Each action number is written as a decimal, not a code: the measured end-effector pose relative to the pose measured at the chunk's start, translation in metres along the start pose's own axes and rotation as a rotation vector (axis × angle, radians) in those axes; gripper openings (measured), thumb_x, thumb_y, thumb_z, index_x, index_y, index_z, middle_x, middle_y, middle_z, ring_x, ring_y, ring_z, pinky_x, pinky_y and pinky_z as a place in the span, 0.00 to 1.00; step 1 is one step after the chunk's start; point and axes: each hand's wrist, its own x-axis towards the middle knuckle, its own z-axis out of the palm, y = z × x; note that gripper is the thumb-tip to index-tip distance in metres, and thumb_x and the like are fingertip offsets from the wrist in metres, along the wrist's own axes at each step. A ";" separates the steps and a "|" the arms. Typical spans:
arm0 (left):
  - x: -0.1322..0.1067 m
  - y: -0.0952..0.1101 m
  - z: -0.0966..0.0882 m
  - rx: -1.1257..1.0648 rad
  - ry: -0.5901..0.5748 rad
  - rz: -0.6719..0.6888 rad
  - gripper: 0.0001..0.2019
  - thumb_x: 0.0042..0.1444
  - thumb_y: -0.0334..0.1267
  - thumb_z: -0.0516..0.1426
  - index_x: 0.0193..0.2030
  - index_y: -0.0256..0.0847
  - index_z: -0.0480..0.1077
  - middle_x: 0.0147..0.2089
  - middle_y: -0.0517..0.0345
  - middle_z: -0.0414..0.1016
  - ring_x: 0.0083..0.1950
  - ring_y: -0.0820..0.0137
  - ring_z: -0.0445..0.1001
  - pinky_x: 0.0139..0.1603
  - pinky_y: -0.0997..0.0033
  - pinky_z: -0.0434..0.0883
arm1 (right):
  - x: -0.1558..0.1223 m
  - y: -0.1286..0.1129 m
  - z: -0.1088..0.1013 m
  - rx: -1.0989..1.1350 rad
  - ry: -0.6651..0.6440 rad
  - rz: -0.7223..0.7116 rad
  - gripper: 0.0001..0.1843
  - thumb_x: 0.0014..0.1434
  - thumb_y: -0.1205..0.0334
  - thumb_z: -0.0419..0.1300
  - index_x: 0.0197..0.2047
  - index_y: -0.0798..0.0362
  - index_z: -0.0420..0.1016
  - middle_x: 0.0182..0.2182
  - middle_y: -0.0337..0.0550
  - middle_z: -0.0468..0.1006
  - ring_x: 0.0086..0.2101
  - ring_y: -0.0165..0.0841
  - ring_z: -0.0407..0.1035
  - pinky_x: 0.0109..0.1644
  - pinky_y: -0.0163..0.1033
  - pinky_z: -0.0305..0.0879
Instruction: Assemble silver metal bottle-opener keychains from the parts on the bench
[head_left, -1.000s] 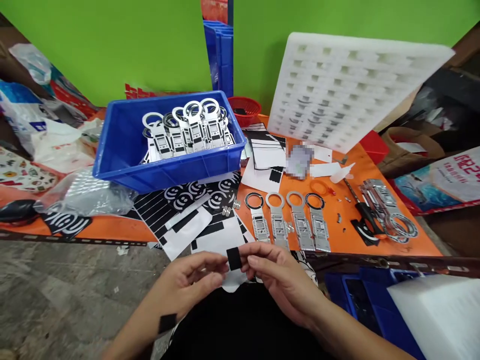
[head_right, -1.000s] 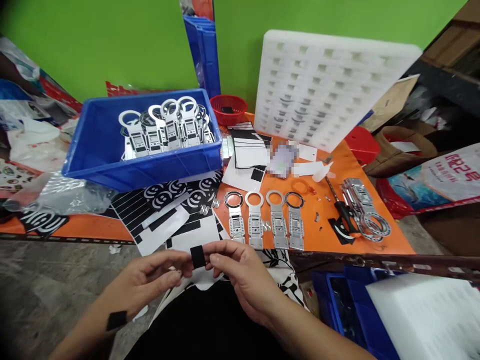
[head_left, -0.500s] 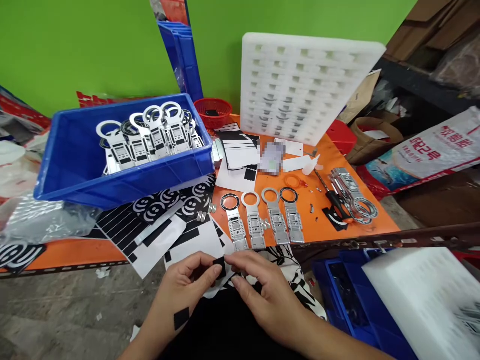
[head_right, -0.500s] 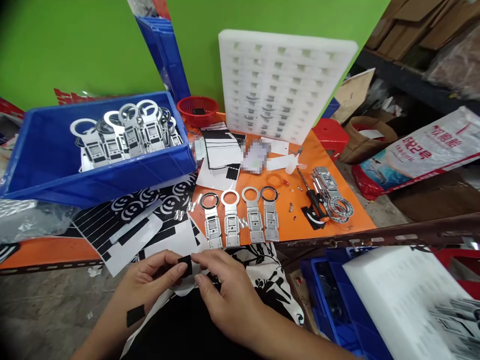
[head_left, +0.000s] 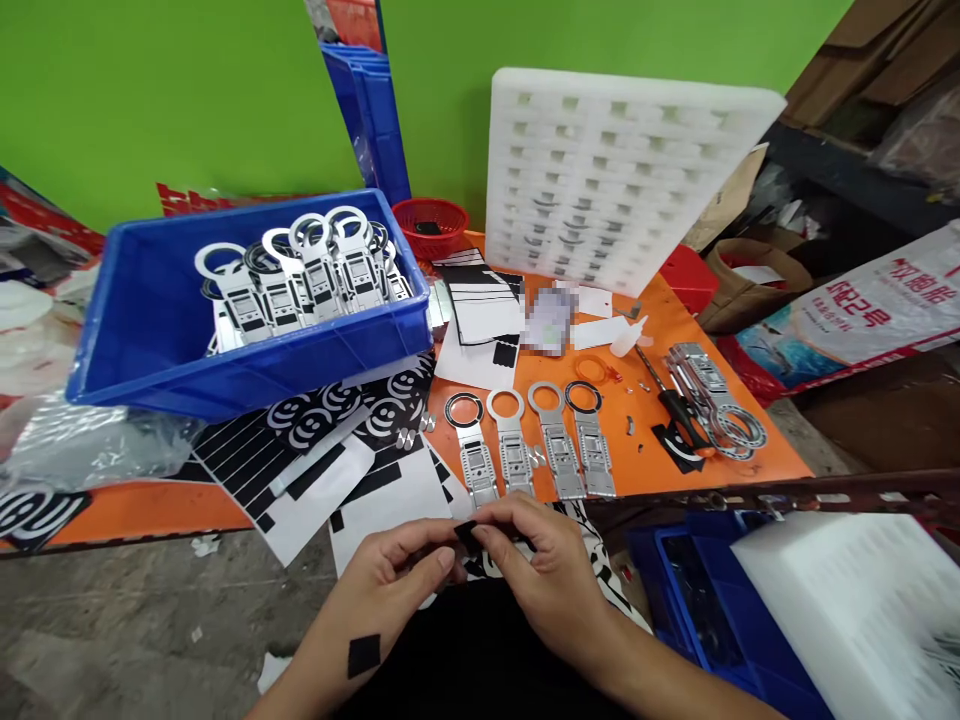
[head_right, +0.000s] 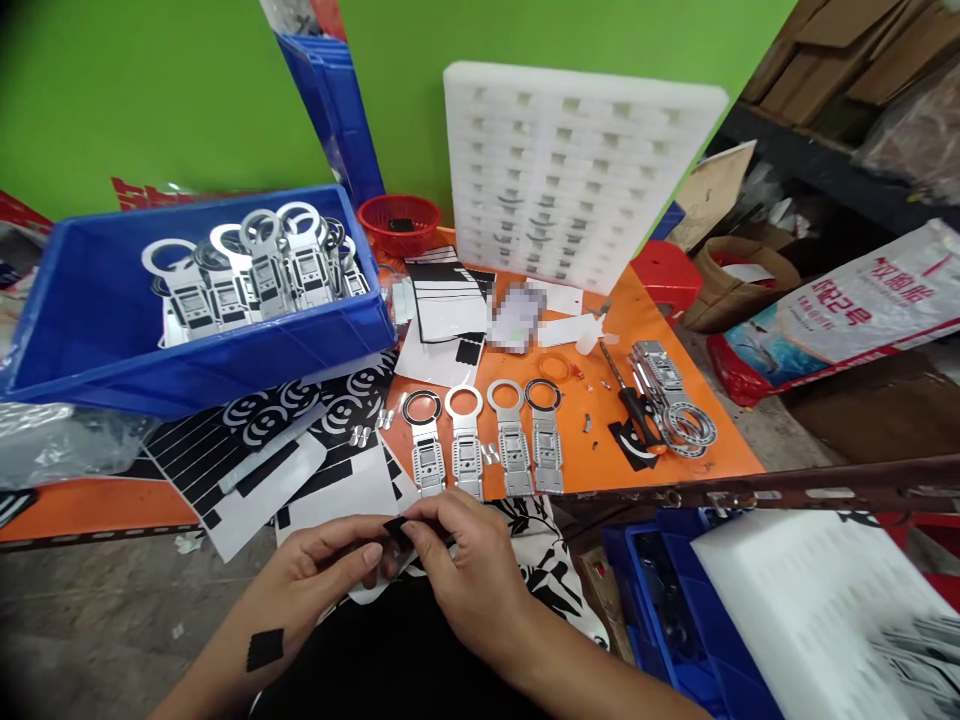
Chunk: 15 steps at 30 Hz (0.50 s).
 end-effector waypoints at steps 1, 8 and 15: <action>0.001 0.000 0.001 -0.043 -0.011 -0.010 0.11 0.56 0.40 0.60 0.44 0.41 0.80 0.35 0.53 0.80 0.38 0.65 0.75 0.41 0.70 0.71 | 0.000 0.001 -0.001 -0.045 0.012 -0.064 0.06 0.63 0.69 0.58 0.39 0.51 0.76 0.32 0.40 0.80 0.33 0.31 0.74 0.38 0.34 0.69; 0.017 0.005 0.002 -0.317 0.132 -0.008 0.25 0.51 0.38 0.62 0.58 0.40 0.71 0.51 0.44 0.79 0.46 0.60 0.79 0.42 0.65 0.72 | 0.007 -0.018 -0.015 -0.154 0.043 -0.313 0.12 0.61 0.74 0.58 0.44 0.48 0.72 0.34 0.41 0.79 0.35 0.33 0.74 0.41 0.38 0.69; 0.003 0.018 -0.005 -0.054 0.123 0.178 0.14 0.37 0.31 0.67 0.34 0.46 0.80 0.41 0.55 0.82 0.51 0.52 0.75 0.52 0.57 0.72 | 0.033 -0.055 0.000 -0.064 -0.363 -0.386 0.09 0.64 0.70 0.56 0.43 0.48 0.72 0.38 0.40 0.81 0.39 0.32 0.74 0.46 0.39 0.68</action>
